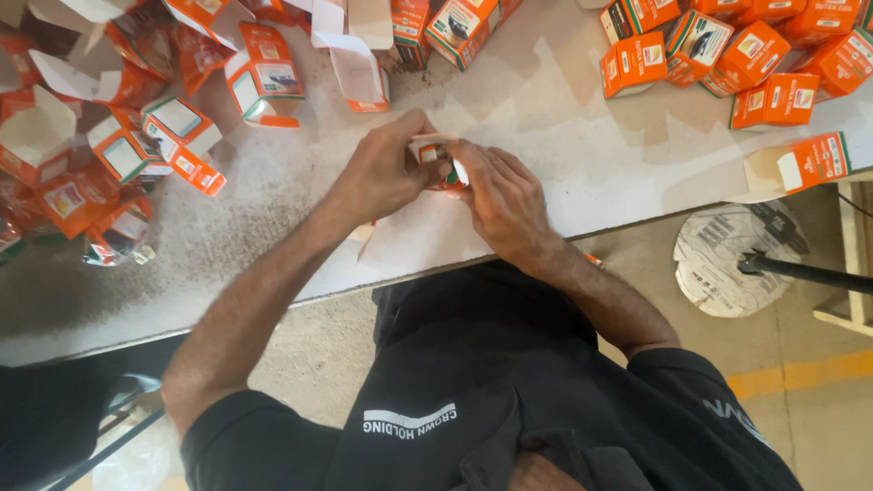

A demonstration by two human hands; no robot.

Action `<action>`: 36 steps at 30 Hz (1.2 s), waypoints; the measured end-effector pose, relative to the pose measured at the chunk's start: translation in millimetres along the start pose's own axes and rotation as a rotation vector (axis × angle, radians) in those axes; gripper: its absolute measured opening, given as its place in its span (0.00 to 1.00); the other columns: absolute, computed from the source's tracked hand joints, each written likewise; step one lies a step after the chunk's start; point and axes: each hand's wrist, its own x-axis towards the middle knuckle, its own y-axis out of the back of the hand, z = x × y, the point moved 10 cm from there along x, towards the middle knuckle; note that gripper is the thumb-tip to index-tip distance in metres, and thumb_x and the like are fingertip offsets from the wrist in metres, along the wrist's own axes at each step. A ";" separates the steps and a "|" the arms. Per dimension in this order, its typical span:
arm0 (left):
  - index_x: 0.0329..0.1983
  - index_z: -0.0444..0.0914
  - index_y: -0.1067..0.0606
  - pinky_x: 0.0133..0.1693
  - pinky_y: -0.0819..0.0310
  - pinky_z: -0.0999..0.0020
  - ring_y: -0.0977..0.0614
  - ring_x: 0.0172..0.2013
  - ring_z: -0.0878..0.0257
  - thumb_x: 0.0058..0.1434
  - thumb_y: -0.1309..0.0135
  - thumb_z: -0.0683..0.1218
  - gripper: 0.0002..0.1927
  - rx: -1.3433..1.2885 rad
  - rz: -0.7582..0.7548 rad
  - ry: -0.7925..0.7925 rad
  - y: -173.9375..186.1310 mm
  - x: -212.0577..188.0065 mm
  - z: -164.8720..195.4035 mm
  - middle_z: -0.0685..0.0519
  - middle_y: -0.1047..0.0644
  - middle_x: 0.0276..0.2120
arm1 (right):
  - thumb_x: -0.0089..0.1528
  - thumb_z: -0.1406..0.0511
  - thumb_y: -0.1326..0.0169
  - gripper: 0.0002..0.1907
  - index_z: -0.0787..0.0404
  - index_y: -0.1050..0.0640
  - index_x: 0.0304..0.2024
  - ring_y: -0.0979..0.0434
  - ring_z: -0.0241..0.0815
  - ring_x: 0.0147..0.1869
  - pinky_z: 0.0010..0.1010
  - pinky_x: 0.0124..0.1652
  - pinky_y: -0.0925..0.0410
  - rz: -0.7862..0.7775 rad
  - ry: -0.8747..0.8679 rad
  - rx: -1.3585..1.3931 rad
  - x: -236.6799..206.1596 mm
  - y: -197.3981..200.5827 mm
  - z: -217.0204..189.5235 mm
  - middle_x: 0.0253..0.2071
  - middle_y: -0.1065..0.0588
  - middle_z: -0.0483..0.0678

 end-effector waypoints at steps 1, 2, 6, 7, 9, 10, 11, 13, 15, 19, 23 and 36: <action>0.42 0.33 0.28 0.28 0.26 0.63 0.18 0.26 0.61 0.61 0.38 0.43 0.12 0.134 0.024 -0.005 -1.3 2.3 -2.6 0.46 0.21 0.31 | 0.61 0.71 0.38 0.30 0.68 0.33 0.64 0.23 0.59 0.61 0.45 0.59 0.30 0.025 -0.026 0.028 -1.9 0.4 3.5 0.59 0.26 0.58; 0.41 0.33 0.28 0.28 0.26 0.62 0.18 0.26 0.59 0.61 0.37 0.43 0.13 0.177 0.050 -0.011 -1.5 2.4 -5.2 0.46 0.21 0.30 | 0.63 0.71 0.37 0.29 0.68 0.33 0.64 0.23 0.59 0.61 0.44 0.58 0.29 0.052 -0.050 0.059 -3.6 1.4 7.2 0.58 0.26 0.58; 0.41 0.34 0.30 0.32 0.27 0.56 0.19 0.31 0.50 0.64 0.38 0.41 0.12 0.306 0.178 -0.165 0.2 -5.3 3.2 0.45 0.21 0.31 | 0.62 0.72 0.39 0.23 0.67 0.29 0.58 0.22 0.59 0.59 0.45 0.57 0.27 0.005 -0.020 0.024 -6.2 -1.2 5.8 0.61 0.25 0.60; 0.42 0.34 0.30 0.34 0.26 0.55 0.19 0.34 0.47 0.66 0.38 0.40 0.11 0.321 0.216 -0.240 0.5 -10.6 11.1 0.45 0.21 0.33 | 0.62 0.73 0.40 0.23 0.69 0.29 0.59 0.21 0.59 0.59 0.45 0.57 0.27 -0.008 0.012 -0.018 -5.0 -0.8 1.4 0.61 0.26 0.62; 0.48 0.34 0.28 0.35 0.25 0.55 0.18 0.33 0.49 0.65 0.39 0.40 0.12 0.300 0.227 -0.229 -1.2 -17.9 13.7 0.44 0.21 0.37 | 0.63 0.75 0.42 0.22 0.71 0.28 0.59 0.21 0.58 0.58 0.45 0.56 0.27 -0.031 0.057 -0.068 -0.2 1.7 -5.4 0.61 0.26 0.63; 0.51 0.34 0.27 0.36 0.24 0.55 0.18 0.33 0.50 0.65 0.39 0.40 0.14 0.293 0.234 -0.225 -1.3 -22.5 16.4 0.44 0.21 0.39 | 0.62 0.76 0.42 0.21 0.72 0.27 0.59 0.21 0.58 0.57 0.45 0.56 0.27 -0.041 0.068 -0.071 2.8 2.9 -8.4 0.60 0.26 0.63; 0.55 0.32 0.27 0.42 0.24 0.55 0.19 0.39 0.48 0.65 0.40 0.39 0.16 0.359 0.260 -0.320 -2.3 -30.2 29.9 0.43 0.21 0.45 | 0.62 0.76 0.43 0.21 0.72 0.27 0.58 0.20 0.58 0.57 0.45 0.55 0.27 -0.052 0.080 -0.074 5.5 4.3 -11.1 0.60 0.26 0.63; 0.62 0.29 0.29 0.53 0.23 0.54 0.21 0.52 0.45 0.66 0.41 0.37 0.22 0.500 0.304 -0.504 -3.1 -48.1 55.1 0.42 0.22 0.56 | 0.62 0.75 0.43 0.20 0.72 0.26 0.58 0.20 0.58 0.58 0.45 0.55 0.27 -0.028 0.114 -0.162 10.0 7.6 -18.6 0.60 0.27 0.63; 0.61 0.28 0.29 0.60 0.27 0.52 0.26 0.61 0.42 0.60 0.38 0.40 0.26 0.609 0.284 -0.610 -4.1 -60.2 68.2 0.37 0.27 0.61 | 0.61 0.74 0.42 0.20 0.72 0.27 0.56 0.21 0.60 0.59 0.45 0.55 0.27 -0.011 0.110 -0.166 10.8 9.9 -19.8 0.61 0.27 0.64; 0.58 0.22 0.29 0.62 0.30 0.50 0.29 0.64 0.41 0.59 0.33 0.48 0.32 0.630 0.142 -0.691 -14.5 -65.8 70.3 0.34 0.29 0.63 | 0.60 0.74 0.40 0.21 0.68 0.31 0.53 0.22 0.62 0.58 0.46 0.53 0.27 -0.022 -0.044 0.101 4.1 3.6 2.2 0.62 0.26 0.63; 0.52 0.28 0.25 0.64 0.27 0.53 0.25 0.64 0.45 0.61 0.35 0.40 0.18 0.674 0.210 -0.647 -21.3 -58.5 60.2 0.41 0.27 0.63 | 0.64 0.74 0.38 0.27 0.66 0.39 0.58 0.20 0.61 0.59 0.46 0.52 0.26 -0.030 -0.170 0.239 -8.2 -9.1 23.0 0.58 0.26 0.61; 0.51 0.32 0.22 0.63 0.25 0.56 0.24 0.65 0.47 0.62 0.35 0.38 0.15 0.545 0.206 -0.619 -15.6 -62.2 49.4 0.43 0.25 0.63 | 0.66 0.69 0.37 0.28 0.65 0.41 0.60 0.21 0.62 0.60 0.46 0.52 0.27 -0.044 -0.199 0.232 -11.7 -10.4 26.9 0.57 0.24 0.61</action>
